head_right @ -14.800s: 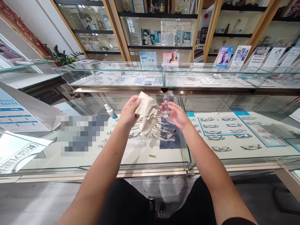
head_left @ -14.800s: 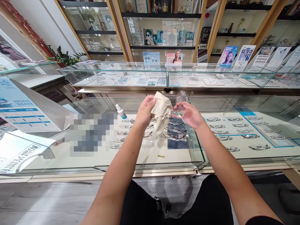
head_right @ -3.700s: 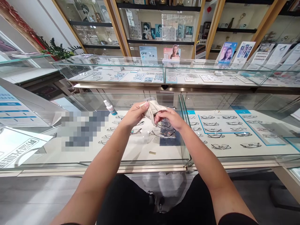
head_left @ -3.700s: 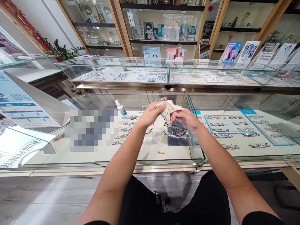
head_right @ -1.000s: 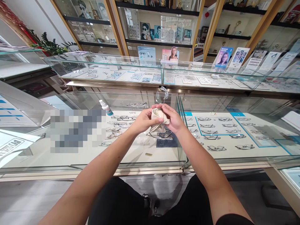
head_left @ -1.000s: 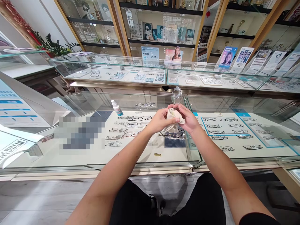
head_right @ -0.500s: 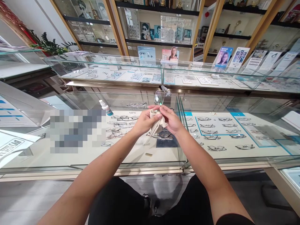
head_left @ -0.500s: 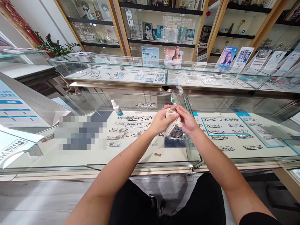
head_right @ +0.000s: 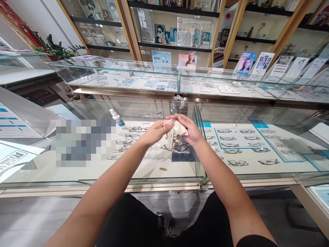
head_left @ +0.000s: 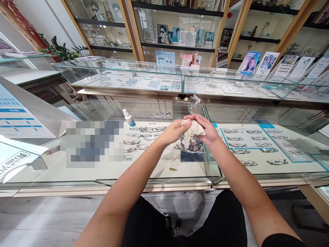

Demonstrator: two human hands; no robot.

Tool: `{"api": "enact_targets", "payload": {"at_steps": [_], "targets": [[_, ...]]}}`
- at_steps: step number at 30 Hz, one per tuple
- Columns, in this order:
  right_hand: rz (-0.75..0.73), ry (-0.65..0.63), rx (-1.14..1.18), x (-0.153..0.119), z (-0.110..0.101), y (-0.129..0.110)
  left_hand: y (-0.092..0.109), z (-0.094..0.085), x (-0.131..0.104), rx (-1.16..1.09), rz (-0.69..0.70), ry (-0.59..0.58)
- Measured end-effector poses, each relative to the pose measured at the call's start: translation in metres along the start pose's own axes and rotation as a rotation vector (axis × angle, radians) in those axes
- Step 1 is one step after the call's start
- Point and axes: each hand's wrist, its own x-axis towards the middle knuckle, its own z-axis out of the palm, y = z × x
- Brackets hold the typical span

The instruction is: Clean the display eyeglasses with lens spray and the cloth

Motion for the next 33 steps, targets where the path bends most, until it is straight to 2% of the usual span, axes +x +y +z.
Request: {"api": "enact_targets", "payload": {"at_steps": [8, 15, 21, 28, 33], "targets": [[0.024, -0.063, -0.131, -0.001, -0.002, -0.001, -0.011, 0.003, 0.004, -0.089, -0.092, 0.065], [0.020, -0.105, -0.130, -0.001, 0.001, -0.002, -0.012, 0.005, 0.006, -0.139, -0.097, 0.122], [0.035, -0.146, -0.145, -0.002, -0.004, -0.001, -0.012, 0.003, 0.006, -0.189, -0.110, 0.091], [0.014, -0.147, -0.170, -0.001, 0.000, -0.002, -0.008, 0.002, 0.005, -0.167, -0.136, 0.091], [0.003, -0.075, -0.046, 0.000, 0.000, 0.001, -0.008, 0.012, 0.004, -0.143, -0.130, 0.118]]}}
